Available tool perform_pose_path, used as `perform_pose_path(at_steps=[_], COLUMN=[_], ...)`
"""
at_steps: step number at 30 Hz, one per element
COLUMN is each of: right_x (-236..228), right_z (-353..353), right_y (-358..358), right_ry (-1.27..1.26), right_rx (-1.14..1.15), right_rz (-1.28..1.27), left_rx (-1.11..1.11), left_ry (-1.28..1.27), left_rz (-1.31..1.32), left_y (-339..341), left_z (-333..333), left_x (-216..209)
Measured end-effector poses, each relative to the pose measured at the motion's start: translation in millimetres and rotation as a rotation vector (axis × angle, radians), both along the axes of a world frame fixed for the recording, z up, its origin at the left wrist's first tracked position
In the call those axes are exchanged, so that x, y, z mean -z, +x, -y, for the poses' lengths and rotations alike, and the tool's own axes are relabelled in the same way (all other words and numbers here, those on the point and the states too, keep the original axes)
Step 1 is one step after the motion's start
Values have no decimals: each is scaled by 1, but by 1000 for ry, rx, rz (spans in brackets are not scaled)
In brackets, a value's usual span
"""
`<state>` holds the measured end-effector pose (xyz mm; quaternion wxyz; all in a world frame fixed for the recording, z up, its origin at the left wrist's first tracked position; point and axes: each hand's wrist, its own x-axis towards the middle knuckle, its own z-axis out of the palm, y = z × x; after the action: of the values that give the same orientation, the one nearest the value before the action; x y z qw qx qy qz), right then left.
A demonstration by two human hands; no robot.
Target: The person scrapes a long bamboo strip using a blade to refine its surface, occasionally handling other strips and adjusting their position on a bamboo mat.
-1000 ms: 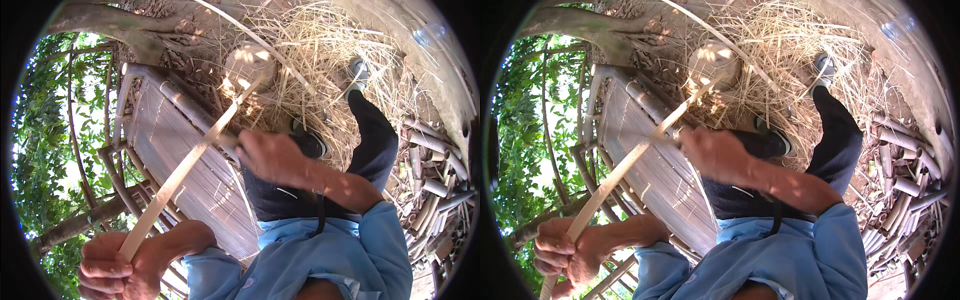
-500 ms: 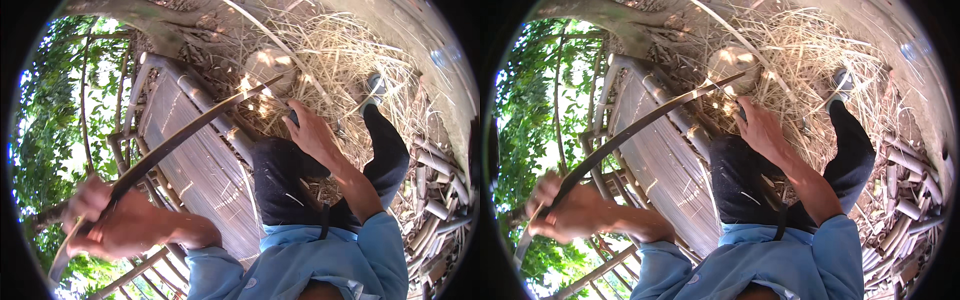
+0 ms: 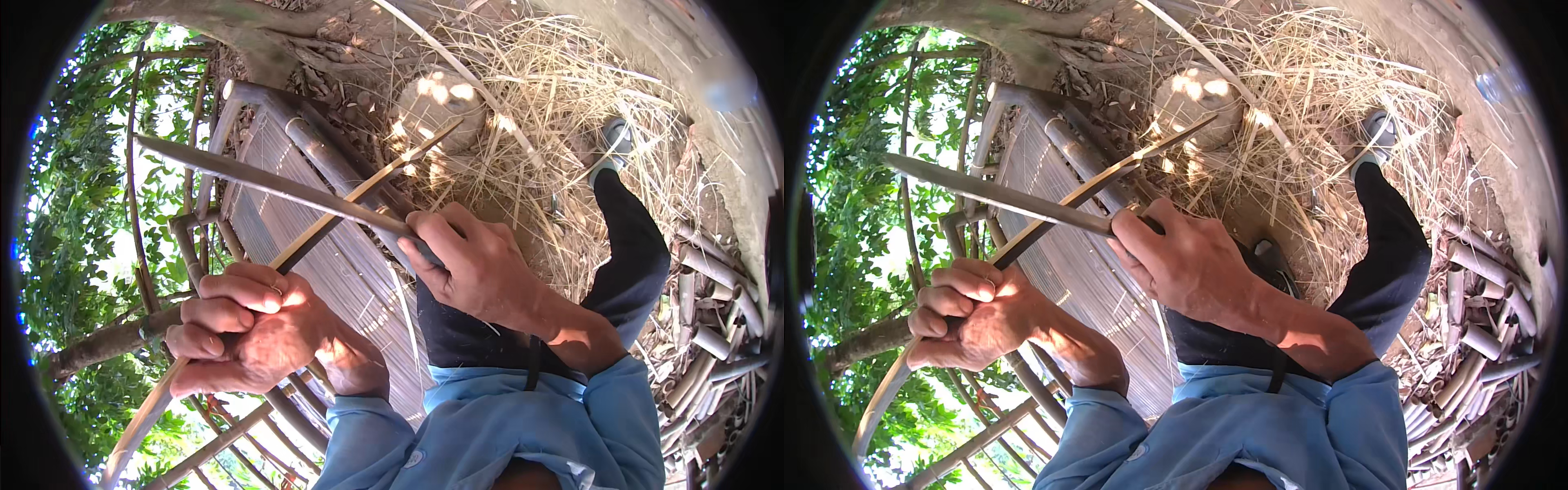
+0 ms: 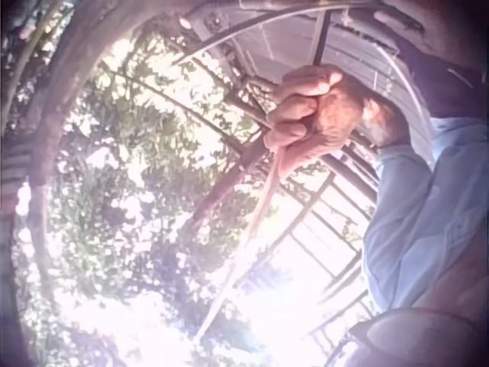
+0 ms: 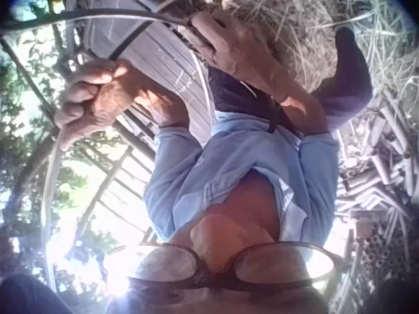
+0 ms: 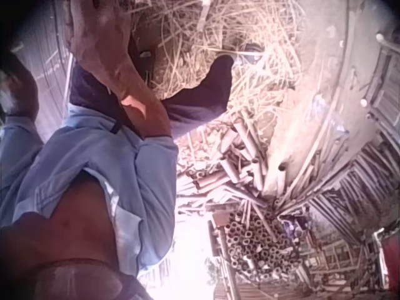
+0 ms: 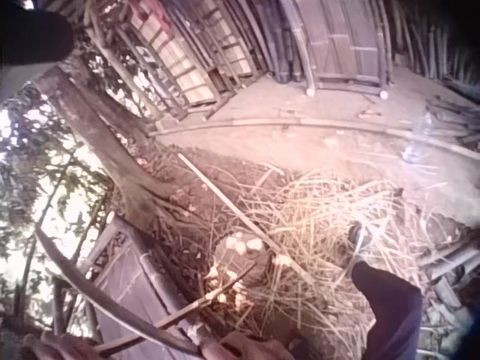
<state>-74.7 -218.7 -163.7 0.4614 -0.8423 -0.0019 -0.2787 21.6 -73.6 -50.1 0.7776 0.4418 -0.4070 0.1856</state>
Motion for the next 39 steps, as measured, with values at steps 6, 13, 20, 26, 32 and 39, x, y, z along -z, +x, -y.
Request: perform_pose_path(at_steps=[6, 13, 20, 26, 32, 39], right_x=[12, 26, 85, 76, 90, 261], right_z=[-14, -7, 7, 0, 9, 44], right_y=[-2, 13, 31, 25, 32, 75], right_ry=[20, -4, -36, 49, -16, -32], right_rx=[-114, -78, 12, -133, -121, -16], right_rz=[-138, -201, -225, -148, -154, -420], left_rx=[76, 53, -251, -466, -443, -777], left_ry=[93, 100, 32, -26, 129, 151], left_rz=[49, 36, -3, -7, 76, 124], left_y=[0, 6, 7, 10, 16, 33], left_z=[-16, -15, -3, 5, -21, -18], left_x=[-7, -2, -9, -8, -4, -11])
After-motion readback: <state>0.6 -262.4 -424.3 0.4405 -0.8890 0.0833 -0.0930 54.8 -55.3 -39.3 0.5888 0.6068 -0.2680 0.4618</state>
